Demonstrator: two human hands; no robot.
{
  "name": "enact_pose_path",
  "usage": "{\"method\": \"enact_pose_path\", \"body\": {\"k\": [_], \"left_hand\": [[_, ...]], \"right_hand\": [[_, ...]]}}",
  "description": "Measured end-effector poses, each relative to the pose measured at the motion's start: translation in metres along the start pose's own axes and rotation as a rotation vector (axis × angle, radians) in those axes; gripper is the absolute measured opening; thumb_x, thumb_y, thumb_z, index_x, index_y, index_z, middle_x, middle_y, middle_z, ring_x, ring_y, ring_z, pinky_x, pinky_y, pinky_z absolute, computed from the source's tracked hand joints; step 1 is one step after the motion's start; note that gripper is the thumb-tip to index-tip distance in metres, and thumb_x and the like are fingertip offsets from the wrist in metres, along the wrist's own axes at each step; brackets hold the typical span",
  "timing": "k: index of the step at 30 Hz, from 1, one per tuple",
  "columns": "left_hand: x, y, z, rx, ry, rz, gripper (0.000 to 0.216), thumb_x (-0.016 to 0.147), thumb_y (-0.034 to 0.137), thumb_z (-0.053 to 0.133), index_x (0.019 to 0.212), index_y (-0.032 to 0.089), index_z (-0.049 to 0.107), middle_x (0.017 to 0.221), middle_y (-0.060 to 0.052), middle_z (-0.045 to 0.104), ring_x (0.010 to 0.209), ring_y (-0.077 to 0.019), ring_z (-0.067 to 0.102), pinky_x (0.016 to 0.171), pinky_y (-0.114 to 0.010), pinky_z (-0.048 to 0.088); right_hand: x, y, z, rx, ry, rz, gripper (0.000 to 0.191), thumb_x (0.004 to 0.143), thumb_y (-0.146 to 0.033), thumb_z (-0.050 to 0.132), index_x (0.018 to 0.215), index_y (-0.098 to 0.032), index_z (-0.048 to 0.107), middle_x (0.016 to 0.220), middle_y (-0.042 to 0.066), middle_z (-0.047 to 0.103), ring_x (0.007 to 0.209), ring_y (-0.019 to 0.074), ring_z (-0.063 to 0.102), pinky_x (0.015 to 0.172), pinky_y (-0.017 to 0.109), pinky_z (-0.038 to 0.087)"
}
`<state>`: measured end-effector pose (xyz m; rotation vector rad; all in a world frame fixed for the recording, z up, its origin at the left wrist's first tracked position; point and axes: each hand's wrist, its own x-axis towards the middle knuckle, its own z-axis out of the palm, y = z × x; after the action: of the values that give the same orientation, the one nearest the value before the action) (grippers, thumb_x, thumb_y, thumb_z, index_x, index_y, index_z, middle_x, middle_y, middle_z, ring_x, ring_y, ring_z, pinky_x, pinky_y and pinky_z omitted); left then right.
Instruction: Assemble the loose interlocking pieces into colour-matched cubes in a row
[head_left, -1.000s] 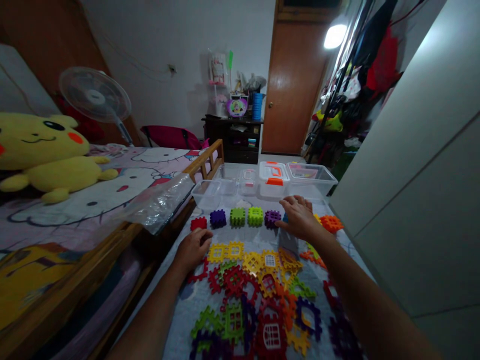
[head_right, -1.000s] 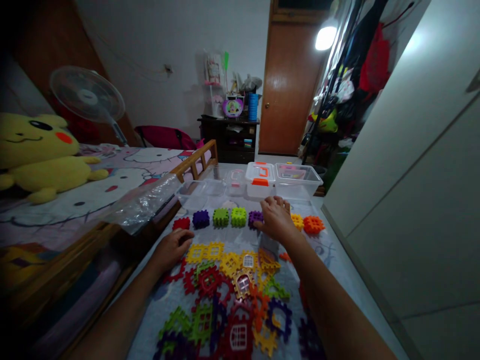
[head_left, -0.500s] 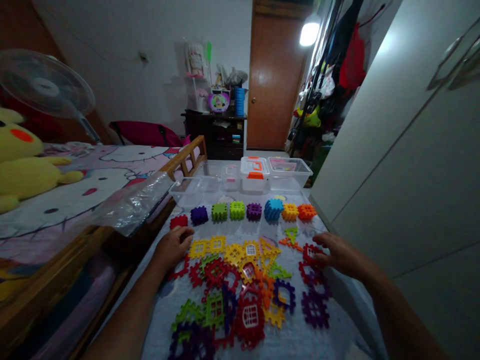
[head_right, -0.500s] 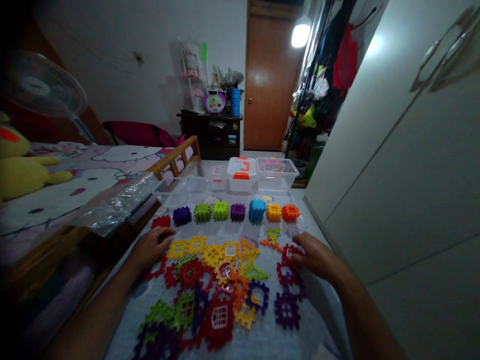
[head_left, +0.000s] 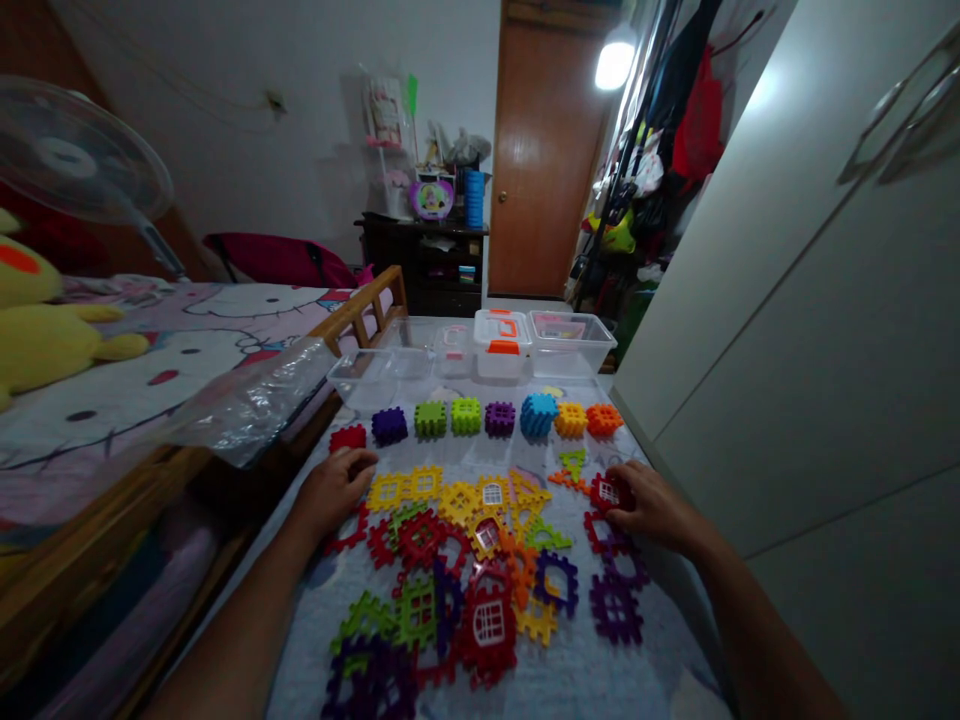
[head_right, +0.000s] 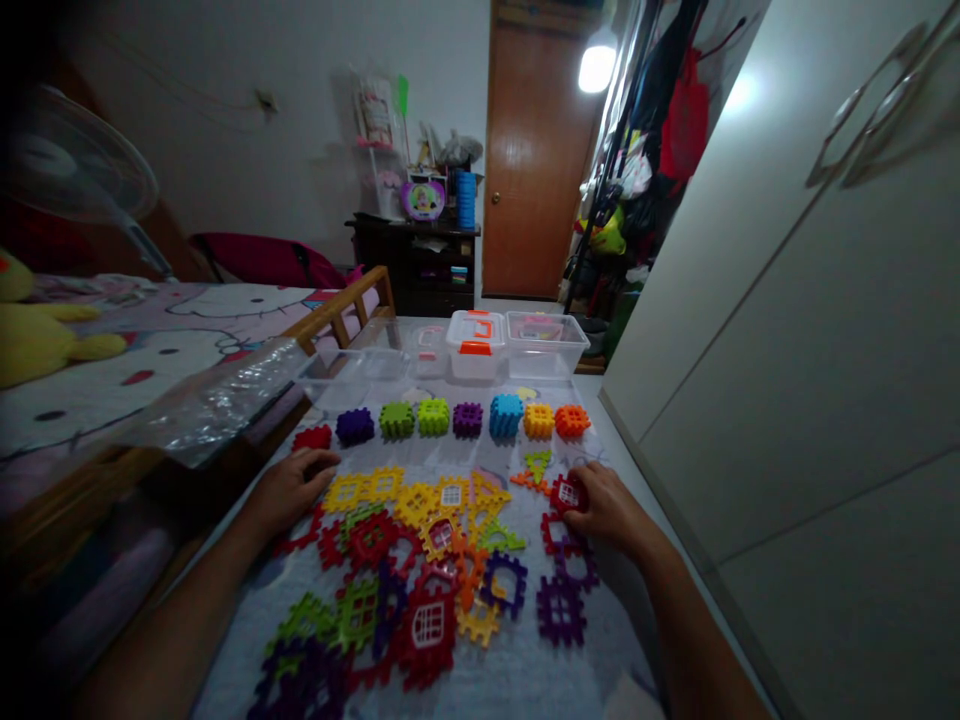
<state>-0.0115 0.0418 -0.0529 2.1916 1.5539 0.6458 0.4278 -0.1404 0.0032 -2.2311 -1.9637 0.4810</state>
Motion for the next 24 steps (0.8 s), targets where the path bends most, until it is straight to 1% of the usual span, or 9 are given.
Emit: {"method": "enact_pose_path", "body": {"k": [3, 5, 9, 12, 14, 17, 19, 21, 24], "left_hand": [[0.000, 0.001, 0.000, -0.004, -0.005, -0.010, 0.036, 0.074, 0.043, 0.049, 0.092, 0.019, 0.069, 0.095, -0.007, 0.070, 0.086, -0.0226, 0.067, 0.081, -0.031, 0.052], [0.000, 0.002, -0.001, -0.004, -0.010, -0.016, 0.035, 0.074, 0.043, 0.050, 0.091, 0.019, 0.069, 0.093, -0.006, 0.070, 0.086, -0.0224, 0.067, 0.081, -0.031, 0.051], [0.000, 0.002, -0.001, -0.002, -0.015, -0.021, 0.034, 0.074, 0.043, 0.050, 0.091, 0.020, 0.068, 0.094, -0.006, 0.070, 0.086, -0.0219, 0.067, 0.081, -0.030, 0.051], [0.000, 0.002, 0.000, -0.003, -0.013, -0.027, 0.035, 0.074, 0.043, 0.050, 0.092, 0.020, 0.069, 0.095, -0.006, 0.070, 0.086, -0.0222, 0.067, 0.082, -0.031, 0.051], [0.000, 0.002, 0.000, -0.004, -0.010, -0.028, 0.035, 0.074, 0.043, 0.050, 0.092, 0.019, 0.069, 0.095, -0.006, 0.070, 0.086, -0.0225, 0.067, 0.081, -0.032, 0.052], [-0.001, 0.000, 0.000, -0.007, -0.015, -0.022, 0.036, 0.074, 0.042, 0.049, 0.093, 0.019, 0.068, 0.096, -0.006, 0.070, 0.087, -0.0223, 0.067, 0.081, -0.031, 0.051], [-0.001, -0.001, 0.001, -0.007, -0.023, -0.018, 0.036, 0.075, 0.042, 0.048, 0.095, 0.018, 0.068, 0.097, -0.007, 0.070, 0.088, -0.0221, 0.067, 0.081, -0.031, 0.051], [-0.002, -0.003, 0.002, -0.004, -0.021, -0.012, 0.037, 0.076, 0.042, 0.048, 0.095, 0.018, 0.068, 0.097, -0.007, 0.069, 0.088, -0.0220, 0.067, 0.082, -0.031, 0.051], [-0.001, -0.005, 0.003, 0.003, -0.012, -0.005, 0.036, 0.077, 0.042, 0.048, 0.096, 0.018, 0.068, 0.097, -0.006, 0.069, 0.088, -0.0220, 0.066, 0.081, -0.031, 0.051]], "right_hand": [[0.001, -0.001, -0.001, 0.019, 0.036, -0.004, 0.038, 0.072, -0.033, 0.065, 0.105, -0.015, 0.059, 0.111, 0.015, 0.058, 0.101, 0.0277, 0.055, 0.090, 0.039, 0.044], [0.002, -0.005, -0.003, 0.069, 0.066, -0.007, 0.038, 0.070, -0.030, 0.065, 0.105, -0.016, 0.056, 0.111, 0.013, 0.059, 0.101, 0.0268, 0.056, 0.090, 0.039, 0.045], [0.007, -0.025, -0.003, 0.173, 0.146, -0.019, 0.038, 0.072, -0.026, 0.062, 0.108, -0.020, 0.050, 0.104, 0.010, 0.061, 0.091, 0.0239, 0.060, 0.080, 0.036, 0.048], [0.012, -0.048, 0.007, 0.158, 0.182, -0.095, 0.038, 0.073, -0.019, 0.059, 0.110, -0.020, 0.049, 0.102, 0.008, 0.062, 0.090, 0.0228, 0.061, 0.080, 0.034, 0.048], [0.016, -0.064, 0.018, 0.114, 0.181, -0.135, 0.037, 0.076, -0.013, 0.054, 0.112, -0.019, 0.049, 0.107, 0.010, 0.062, 0.094, 0.0222, 0.061, 0.083, 0.033, 0.047], [0.019, -0.080, 0.033, 0.010, 0.184, -0.100, 0.039, 0.083, -0.007, 0.043, 0.120, -0.020, 0.049, 0.117, 0.012, 0.060, 0.098, 0.0217, 0.062, 0.081, 0.031, 0.047], [0.018, -0.085, 0.038, -0.046, 0.169, -0.083, 0.041, 0.084, -0.007, 0.041, 0.122, -0.022, 0.051, 0.117, 0.011, 0.059, 0.097, 0.0215, 0.062, 0.076, 0.029, 0.048], [0.015, -0.086, 0.038, -0.048, 0.152, -0.154, 0.043, 0.085, -0.010, 0.045, 0.124, -0.025, 0.052, 0.116, 0.009, 0.058, 0.097, 0.0211, 0.061, 0.076, 0.029, 0.048], [0.006, -0.084, 0.033, 0.027, 0.121, -0.350, 0.048, 0.086, -0.017, 0.050, 0.132, -0.027, 0.048, 0.117, 0.008, 0.056, 0.098, 0.0200, 0.060, 0.083, 0.031, 0.049]]}}
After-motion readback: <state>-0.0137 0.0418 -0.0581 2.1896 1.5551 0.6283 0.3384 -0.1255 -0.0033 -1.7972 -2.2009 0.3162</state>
